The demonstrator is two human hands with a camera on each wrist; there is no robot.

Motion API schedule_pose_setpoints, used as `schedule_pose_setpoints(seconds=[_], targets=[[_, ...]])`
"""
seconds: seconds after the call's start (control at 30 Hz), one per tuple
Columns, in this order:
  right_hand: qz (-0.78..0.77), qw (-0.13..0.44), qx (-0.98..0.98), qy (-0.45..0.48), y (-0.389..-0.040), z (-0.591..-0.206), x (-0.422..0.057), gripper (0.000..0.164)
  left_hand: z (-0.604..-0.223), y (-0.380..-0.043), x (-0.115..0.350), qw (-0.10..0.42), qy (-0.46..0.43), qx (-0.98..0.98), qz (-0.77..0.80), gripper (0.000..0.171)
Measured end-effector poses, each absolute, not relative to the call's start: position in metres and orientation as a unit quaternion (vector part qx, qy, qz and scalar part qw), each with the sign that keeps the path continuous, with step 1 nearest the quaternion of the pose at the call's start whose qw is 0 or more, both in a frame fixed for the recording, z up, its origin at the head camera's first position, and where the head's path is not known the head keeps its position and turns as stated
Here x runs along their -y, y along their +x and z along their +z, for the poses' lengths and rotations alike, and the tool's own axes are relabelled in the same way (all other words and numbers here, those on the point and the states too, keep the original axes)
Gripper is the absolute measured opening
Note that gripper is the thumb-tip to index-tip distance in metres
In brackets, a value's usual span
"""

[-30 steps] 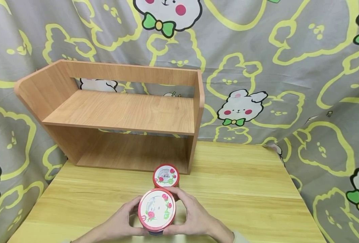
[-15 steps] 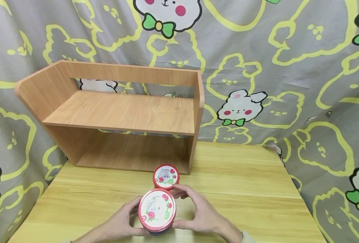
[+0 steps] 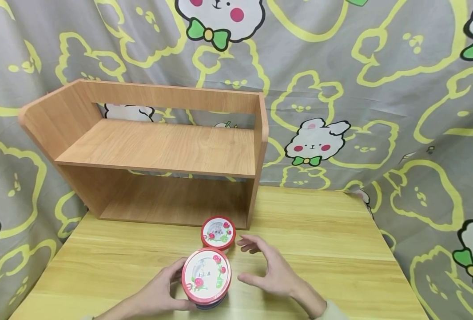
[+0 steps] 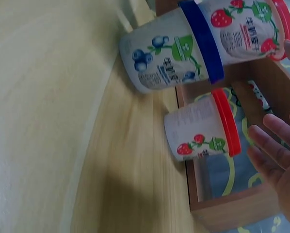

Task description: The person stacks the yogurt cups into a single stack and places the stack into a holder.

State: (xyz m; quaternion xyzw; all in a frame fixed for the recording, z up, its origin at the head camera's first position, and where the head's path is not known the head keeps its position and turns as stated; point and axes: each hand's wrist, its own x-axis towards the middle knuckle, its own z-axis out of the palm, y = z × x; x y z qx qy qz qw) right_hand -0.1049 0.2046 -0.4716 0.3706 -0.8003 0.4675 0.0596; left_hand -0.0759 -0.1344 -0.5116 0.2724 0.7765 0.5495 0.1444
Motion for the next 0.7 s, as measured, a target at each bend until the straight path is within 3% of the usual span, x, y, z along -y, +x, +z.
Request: schedule_pose_setpoints(seconds=[0.7], targets=[[0.479, 0.047, 0.822, 0.303, -0.138, -0.499, -0.202, 0.077, -0.509, -0.075, 0.134, 0.151, 0.268, -0.776, 0.55, 0.079]])
